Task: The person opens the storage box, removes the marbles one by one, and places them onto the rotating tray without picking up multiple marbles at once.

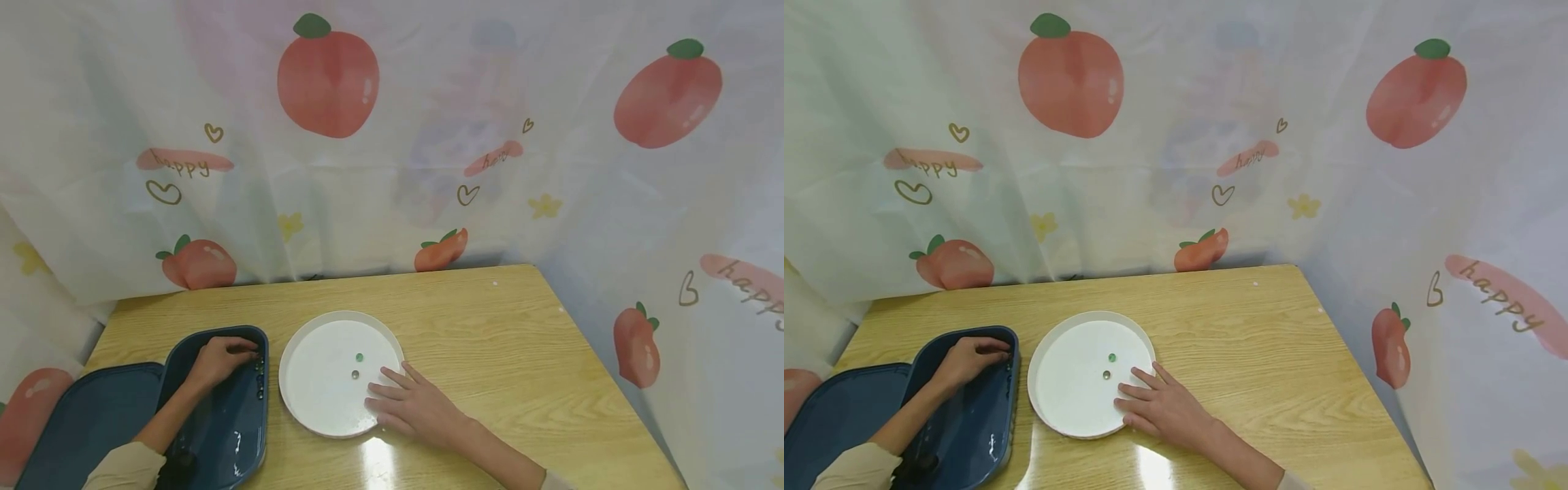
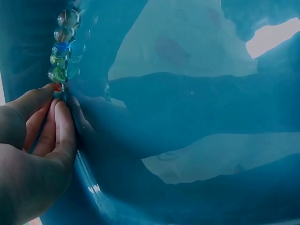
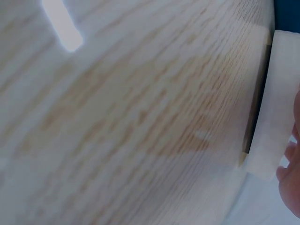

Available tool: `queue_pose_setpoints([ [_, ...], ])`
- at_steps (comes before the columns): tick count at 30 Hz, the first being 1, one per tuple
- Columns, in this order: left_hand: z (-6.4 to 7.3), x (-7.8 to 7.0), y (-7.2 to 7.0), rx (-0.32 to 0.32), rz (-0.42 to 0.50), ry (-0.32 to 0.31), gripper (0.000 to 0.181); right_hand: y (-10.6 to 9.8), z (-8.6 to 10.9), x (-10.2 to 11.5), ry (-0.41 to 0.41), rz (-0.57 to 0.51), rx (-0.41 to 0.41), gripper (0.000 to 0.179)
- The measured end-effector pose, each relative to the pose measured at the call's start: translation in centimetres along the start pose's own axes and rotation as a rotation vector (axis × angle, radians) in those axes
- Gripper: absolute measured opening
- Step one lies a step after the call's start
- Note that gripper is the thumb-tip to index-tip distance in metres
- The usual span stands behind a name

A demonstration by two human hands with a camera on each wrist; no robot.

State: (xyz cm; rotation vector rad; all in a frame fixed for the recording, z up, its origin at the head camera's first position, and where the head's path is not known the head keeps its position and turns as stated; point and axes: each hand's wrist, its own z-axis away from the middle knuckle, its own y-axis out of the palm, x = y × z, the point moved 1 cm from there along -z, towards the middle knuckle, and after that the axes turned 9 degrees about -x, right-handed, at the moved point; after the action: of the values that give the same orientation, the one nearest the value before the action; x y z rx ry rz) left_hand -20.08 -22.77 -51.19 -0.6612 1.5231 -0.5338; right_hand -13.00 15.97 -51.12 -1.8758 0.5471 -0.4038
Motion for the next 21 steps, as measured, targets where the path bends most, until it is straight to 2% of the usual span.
queue_pose_setpoints([
  [10,-0.09,0.01,-0.08,0.027,-0.036,0.028,0.017,0.03,-0.10,0.08,-0.007,0.012,-0.006,0.037],
  [16,-0.11,-0.02,-0.02,0.027,-0.059,0.051,0.015,-0.11,-0.13,0.12,-0.009,0.009,-0.010,0.037],
  [21,-0.09,-0.06,-0.04,0.018,-0.056,0.046,0.014,-0.07,-0.16,0.07,-0.015,0.015,-0.013,0.037],
])
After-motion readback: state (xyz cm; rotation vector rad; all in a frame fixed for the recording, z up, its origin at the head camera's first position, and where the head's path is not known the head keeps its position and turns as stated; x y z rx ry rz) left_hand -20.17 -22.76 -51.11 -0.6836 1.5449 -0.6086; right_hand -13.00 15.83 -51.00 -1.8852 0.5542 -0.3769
